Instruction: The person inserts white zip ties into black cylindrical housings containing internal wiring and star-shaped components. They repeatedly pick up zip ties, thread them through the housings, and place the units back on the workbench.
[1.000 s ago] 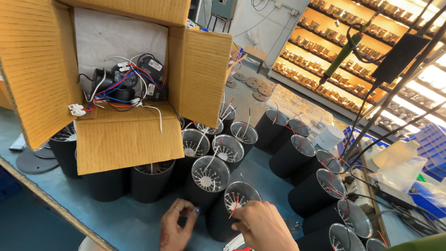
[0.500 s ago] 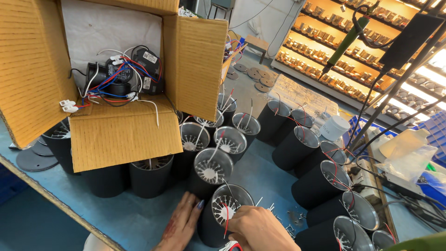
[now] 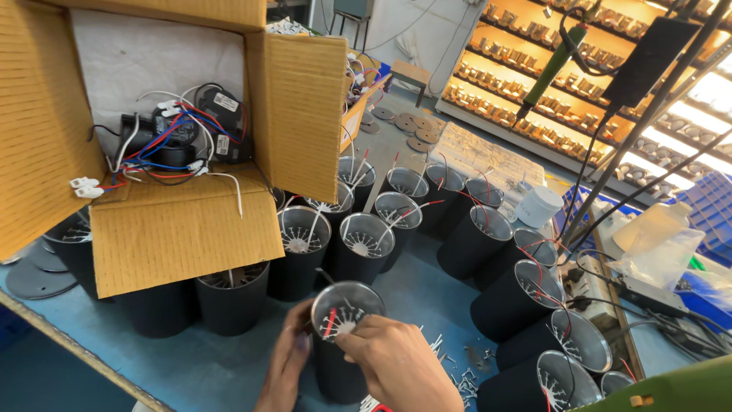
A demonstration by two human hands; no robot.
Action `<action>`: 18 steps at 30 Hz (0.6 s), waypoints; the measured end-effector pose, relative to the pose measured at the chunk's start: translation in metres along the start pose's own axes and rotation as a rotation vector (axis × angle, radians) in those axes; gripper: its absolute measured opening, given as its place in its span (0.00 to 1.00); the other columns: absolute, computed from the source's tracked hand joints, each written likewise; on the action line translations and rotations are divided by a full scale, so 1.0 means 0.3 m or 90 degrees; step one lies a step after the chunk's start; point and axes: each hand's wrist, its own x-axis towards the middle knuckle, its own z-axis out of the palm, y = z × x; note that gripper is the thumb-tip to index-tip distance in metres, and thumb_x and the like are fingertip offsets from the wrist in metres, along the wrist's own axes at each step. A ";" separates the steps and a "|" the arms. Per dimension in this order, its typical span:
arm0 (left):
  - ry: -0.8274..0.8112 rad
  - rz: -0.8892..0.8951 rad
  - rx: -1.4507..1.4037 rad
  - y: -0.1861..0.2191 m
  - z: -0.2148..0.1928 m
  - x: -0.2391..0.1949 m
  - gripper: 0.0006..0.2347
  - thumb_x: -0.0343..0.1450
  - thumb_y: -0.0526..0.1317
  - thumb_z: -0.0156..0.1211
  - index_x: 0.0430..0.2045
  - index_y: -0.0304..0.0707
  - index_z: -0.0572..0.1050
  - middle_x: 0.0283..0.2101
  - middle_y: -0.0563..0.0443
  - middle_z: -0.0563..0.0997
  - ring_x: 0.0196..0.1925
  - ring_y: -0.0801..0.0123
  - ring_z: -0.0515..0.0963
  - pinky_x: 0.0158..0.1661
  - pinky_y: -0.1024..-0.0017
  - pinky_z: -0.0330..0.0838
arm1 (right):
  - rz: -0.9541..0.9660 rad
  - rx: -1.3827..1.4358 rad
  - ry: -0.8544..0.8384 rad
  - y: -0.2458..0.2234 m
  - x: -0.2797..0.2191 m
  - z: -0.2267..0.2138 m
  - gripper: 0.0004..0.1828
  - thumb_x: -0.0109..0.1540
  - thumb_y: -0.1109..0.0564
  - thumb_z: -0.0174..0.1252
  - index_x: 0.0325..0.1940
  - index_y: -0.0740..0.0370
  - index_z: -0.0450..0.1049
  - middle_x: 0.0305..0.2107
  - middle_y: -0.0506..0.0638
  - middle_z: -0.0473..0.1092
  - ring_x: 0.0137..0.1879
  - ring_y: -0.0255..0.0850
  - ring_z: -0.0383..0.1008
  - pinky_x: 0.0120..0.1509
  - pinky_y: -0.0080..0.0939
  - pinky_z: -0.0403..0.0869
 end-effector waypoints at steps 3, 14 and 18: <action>-0.010 -0.003 0.109 0.033 0.009 -0.040 0.49 0.58 0.39 0.75 0.72 0.34 0.46 0.67 0.34 0.67 0.69 0.53 0.68 0.66 0.61 0.59 | -0.057 0.003 0.035 0.001 0.011 0.004 0.16 0.52 0.66 0.60 0.43 0.63 0.80 0.32 0.55 0.77 0.47 0.50 0.78 0.50 0.48 0.76; 0.080 0.177 0.265 -0.059 -0.047 -0.093 0.56 0.47 0.36 0.84 0.70 0.30 0.48 0.59 0.29 0.73 0.60 0.50 0.79 0.60 0.56 0.71 | -0.075 0.038 0.112 -0.019 0.015 -0.022 0.09 0.56 0.60 0.65 0.40 0.58 0.80 0.36 0.47 0.80 0.44 0.43 0.81 0.41 0.43 0.80; 0.042 0.110 0.293 -0.054 -0.066 -0.091 0.56 0.49 0.38 0.84 0.70 0.29 0.46 0.65 0.25 0.65 0.66 0.42 0.70 0.62 0.53 0.65 | 0.017 -0.044 0.192 -0.007 -0.010 -0.051 0.05 0.57 0.57 0.68 0.36 0.56 0.82 0.31 0.45 0.80 0.41 0.40 0.82 0.36 0.41 0.79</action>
